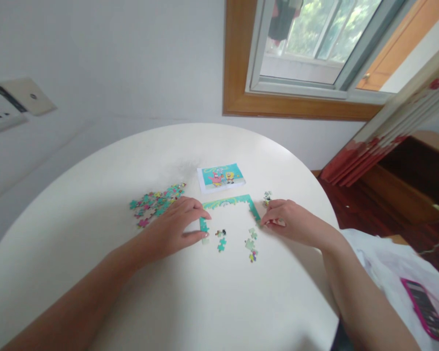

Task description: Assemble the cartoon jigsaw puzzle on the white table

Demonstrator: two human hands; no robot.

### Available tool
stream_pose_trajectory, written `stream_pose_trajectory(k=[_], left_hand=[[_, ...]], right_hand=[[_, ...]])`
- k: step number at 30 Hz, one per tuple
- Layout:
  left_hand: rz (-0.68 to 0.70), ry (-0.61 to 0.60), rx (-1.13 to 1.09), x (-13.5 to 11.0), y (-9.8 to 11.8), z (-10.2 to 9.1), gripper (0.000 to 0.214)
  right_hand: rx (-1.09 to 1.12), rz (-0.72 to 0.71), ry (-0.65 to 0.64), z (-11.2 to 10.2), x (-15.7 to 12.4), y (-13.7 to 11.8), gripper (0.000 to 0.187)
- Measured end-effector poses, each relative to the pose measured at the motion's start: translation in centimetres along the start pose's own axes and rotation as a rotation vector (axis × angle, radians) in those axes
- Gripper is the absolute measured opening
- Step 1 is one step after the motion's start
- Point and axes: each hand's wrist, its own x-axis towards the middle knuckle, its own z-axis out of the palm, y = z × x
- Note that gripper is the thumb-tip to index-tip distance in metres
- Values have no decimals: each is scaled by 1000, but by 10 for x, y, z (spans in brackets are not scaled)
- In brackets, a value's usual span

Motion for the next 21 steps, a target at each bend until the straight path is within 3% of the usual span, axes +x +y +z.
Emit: stream_pose_trajectory(k=[9, 14, 21], left_hand=[[9, 17, -6, 0, -2, 2, 26], [13, 25, -8, -1, -3, 2, 26], [1, 13, -3, 0, -1, 1, 26]], right_hand=[[9, 0, -9, -1, -2, 1, 30], [43, -25, 65, 0, 0, -2, 25], [23, -113, 1, 9, 6, -8, 18]])
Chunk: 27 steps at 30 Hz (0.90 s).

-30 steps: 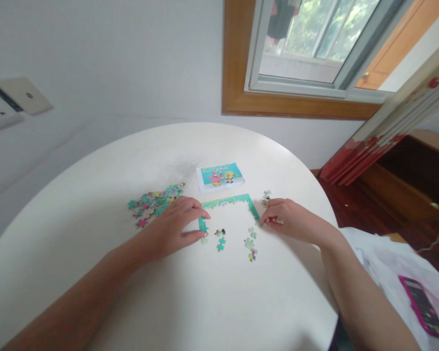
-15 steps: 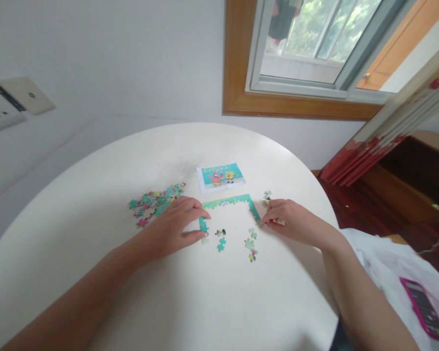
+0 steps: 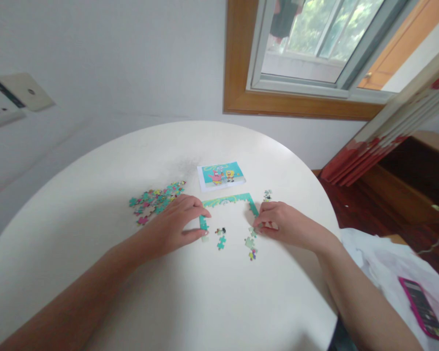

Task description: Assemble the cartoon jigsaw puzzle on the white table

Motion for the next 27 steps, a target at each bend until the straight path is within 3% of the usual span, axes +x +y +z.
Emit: stream_pose_trajectory(k=[13, 17, 20, 27], left_hand=[[6, 10, 13, 1, 1, 0, 26], [7, 10, 6, 0, 0, 0, 26], [7, 18, 3, 0, 0, 1, 25], [9, 22, 4, 1, 2, 0, 23]], right_hand=[[103, -171, -25, 15, 13, -14, 16], [90, -129, 25, 8, 9, -11, 16], [74, -109, -15, 7, 5, -7, 15], [79, -215, -44, 17, 11, -17, 18]])
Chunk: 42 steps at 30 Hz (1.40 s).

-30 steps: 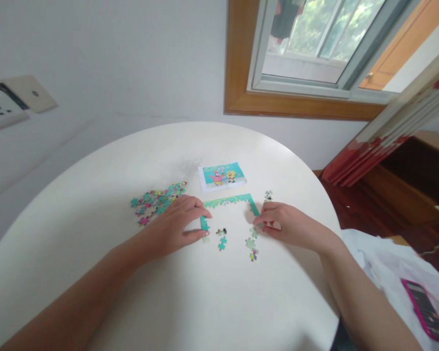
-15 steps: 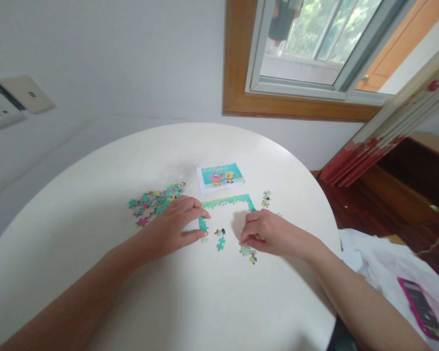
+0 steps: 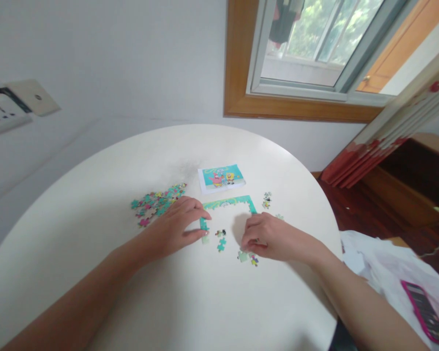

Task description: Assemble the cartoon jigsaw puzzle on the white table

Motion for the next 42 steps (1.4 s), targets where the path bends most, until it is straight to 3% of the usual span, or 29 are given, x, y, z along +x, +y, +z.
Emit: stream_pose_trajectory(k=[4, 11, 18, 21, 25, 28, 31, 33, 35, 37, 39, 42], left_hand=[[4, 13, 7, -1, 0, 1, 23], [23, 32, 22, 0, -1, 2, 22], [41, 57, 31, 0, 1, 0, 21], [49, 72, 31, 1, 2, 0, 21], [55, 91, 29, 2, 6, 1, 21], [70, 88, 27, 2, 9, 2, 20], [86, 54, 12, 3, 15, 3, 22], [95, 27, -3, 4, 20, 3, 24], [112, 12, -15, 4, 24, 3, 27], [118, 4, -22, 4, 28, 3, 29], [109, 0, -29, 5, 29, 3, 30], [88, -15, -36, 5, 31, 3, 29]], right_hand=[[-118, -7, 91, 9, 8, -11, 26], [-315, -2, 67, 30, 19, -25, 33], [-46, -189, 12, 19, 15, -24, 27], [6, -150, 61, 18, 13, -20, 29], [-90, -32, 114, 25, 15, -16, 32], [-84, -84, 91, 27, 16, -16, 27], [-37, -123, 132, 15, 13, -11, 28], [-25, -30, 238, 0, 7, 2, 30], [-46, 189, 393, -15, -3, 22, 30], [-69, 401, 462, -26, -13, 45, 30], [-124, 585, 470, -31, -22, 67, 32], [-165, 703, 453, -29, -27, 87, 34]])
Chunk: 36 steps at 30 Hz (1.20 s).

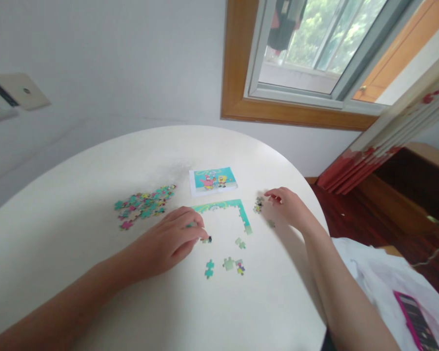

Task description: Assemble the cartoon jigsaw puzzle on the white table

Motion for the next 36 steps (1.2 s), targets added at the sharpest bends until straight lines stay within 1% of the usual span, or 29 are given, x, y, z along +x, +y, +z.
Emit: stream_pose_trajectory(k=[5, 7, 12, 14, 16, 18, 21, 23, 26, 33, 36], left_hand=[[16, -26, -5, -1, 3, 0, 25], [15, -31, -10, -1, 5, 0, 24], [30, -44, -20, 0, 7, 0, 26], [36, -31, -12, 0, 6, -1, 26], [37, -6, 4, 0, 3, -3, 26], [34, 19, 24, -1, 1, -5, 25], [38, 42, 40, -1, -2, -8, 25], [39, 46, 39, -2, -1, -9, 26], [43, 43, 30, -2, 1, -9, 25], [57, 33, 35, 1, 1, -8, 24], [76, 26, 49, 3, 8, -4, 28]], right_hand=[[22, 35, 13, 8, 3, 3, 34], [32, 37, -6, 8, 4, 2, 32], [34, 56, -60, 3, 6, 3, 33], [58, 80, -92, -3, 5, 3, 30], [99, 115, -160, -9, 1, 4, 24], [140, 116, -271, -17, -6, 5, 18], [189, 38, -450, -27, -18, 6, 19], [198, 3, -510, -31, -23, 5, 23], [161, -13, -519, -33, -25, 2, 23], [136, 8, -532, -32, -22, -3, 10], [165, 1, -531, -33, -23, -5, 8]])
